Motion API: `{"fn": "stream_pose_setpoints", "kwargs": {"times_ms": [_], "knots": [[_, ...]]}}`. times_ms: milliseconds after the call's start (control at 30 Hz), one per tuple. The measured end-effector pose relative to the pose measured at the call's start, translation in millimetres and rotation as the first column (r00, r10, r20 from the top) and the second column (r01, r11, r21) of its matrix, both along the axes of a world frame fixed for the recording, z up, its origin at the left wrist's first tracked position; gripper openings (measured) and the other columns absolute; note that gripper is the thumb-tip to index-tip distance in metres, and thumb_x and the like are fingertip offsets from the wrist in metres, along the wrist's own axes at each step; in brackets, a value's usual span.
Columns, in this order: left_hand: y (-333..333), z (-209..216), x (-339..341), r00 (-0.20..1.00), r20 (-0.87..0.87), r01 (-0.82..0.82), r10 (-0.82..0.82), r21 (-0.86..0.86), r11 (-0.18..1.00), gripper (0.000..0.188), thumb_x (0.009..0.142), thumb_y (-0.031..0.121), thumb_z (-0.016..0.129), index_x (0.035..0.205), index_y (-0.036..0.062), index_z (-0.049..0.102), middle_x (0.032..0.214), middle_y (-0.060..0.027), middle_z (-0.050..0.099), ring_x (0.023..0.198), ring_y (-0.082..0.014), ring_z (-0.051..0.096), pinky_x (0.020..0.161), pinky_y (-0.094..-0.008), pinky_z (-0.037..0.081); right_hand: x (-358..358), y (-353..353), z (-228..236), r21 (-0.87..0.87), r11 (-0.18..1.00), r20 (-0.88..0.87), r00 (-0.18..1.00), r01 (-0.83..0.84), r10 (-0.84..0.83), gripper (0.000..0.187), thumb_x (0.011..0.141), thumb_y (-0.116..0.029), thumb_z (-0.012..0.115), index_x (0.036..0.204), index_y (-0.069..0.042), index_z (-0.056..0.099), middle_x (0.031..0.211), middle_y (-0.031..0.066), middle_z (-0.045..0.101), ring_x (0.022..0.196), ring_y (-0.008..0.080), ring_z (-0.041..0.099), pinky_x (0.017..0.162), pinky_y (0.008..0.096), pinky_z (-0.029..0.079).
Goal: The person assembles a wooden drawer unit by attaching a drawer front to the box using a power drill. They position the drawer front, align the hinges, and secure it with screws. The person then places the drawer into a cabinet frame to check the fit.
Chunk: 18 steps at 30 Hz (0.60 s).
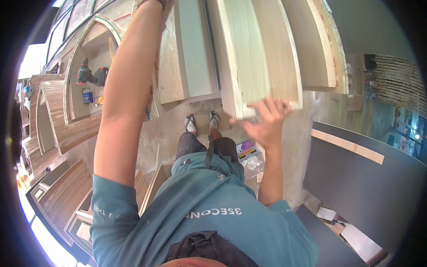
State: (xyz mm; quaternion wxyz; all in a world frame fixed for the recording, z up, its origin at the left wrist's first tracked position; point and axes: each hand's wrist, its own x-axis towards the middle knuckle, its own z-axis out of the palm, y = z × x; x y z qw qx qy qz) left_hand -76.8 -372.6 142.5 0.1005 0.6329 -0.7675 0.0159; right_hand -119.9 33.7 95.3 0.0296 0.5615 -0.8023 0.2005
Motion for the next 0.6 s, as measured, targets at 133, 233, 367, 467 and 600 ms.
{"fn": "stream_pose_setpoints", "kwargs": {"times_ms": [133,233,367,467,600], "knots": [[-14.8,-10.9,0.2,0.999,0.020,-0.028,0.028,-0.006,1.000,0.075,0.081,0.038,0.068,0.146,0.0126,0.041,0.132,-0.0146,0.055,0.123,-0.0299,0.050,0.095,-0.0428,0.041,30.4,69.8,14.6,0.148,0.989,0.090,0.996,0.010,-0.023,0.045,0.059,-0.048,0.086,0.083,-0.013,0.069,0.083,0.0021,0.057,0.092,0.0238,0.053,0.095,0.0430,0.029],[-14.2,-13.1,0.6,0.999,-0.029,-0.038,0.037,-0.023,0.999,0.071,0.082,0.038,0.067,0.144,0.0125,0.043,0.130,-0.0148,0.056,0.121,-0.0296,0.052,0.094,-0.0425,0.042,46.2,112.0,32.4,0.328,0.944,0.221,0.974,-0.031,-0.044,0.038,0.056,-0.030,0.086,0.086,-0.013,0.070,0.086,0.0043,0.058,0.096,0.0258,0.055,0.101,0.0450,0.030],[-7.0,-11.3,2.0,0.999,-0.043,-0.022,0.020,-0.034,0.999,0.073,0.081,0.039,0.069,0.143,0.0127,0.042,0.131,-0.0150,0.056,0.121,-0.0293,0.051,0.095,-0.0429,0.042,60.9,146.2,58.4,0.643,0.760,0.334,0.928,-0.095,-0.167,0.047,0.052,-0.017,0.086,0.096,-0.012,0.071,0.096,0.0081,0.061,0.102,0.0290,0.058,0.110,0.0490,0.029],[-4.4,-13.8,3.7,0.999,-0.050,-0.011,0.009,-0.045,0.999,0.077,0.080,0.041,0.070,0.145,0.0128,0.041,0.132,-0.0148,0.056,0.122,-0.0291,0.050,0.096,-0.0432,0.041,73.3,162.0,64.4,0.785,0.606,0.327,0.918,-0.133,-0.222,0.050,0.052,-0.020,0.087,0.099,-0.012,0.071,0.097,0.0087,0.062,0.104,0.0293,0.059,0.112,0.0496,0.028],[5.4,0.0,10.0,0.997,-0.078,0.027,-0.027,0.003,1.000,0.076,0.082,0.039,0.068,0.147,0.0125,0.039,0.134,-0.0144,0.055,0.123,-0.0291,0.049,0.096,-0.0437,0.041,81.6,163.4,66.6,0.853,0.493,0.328,0.911,-0.172,-0.249,0.072,0.040,-0.025,0.094,0.106,-0.012,0.067,0.100,0.0060,0.066,0.109,0.0283,0.059,0.113,0.0524,0.026]]}}
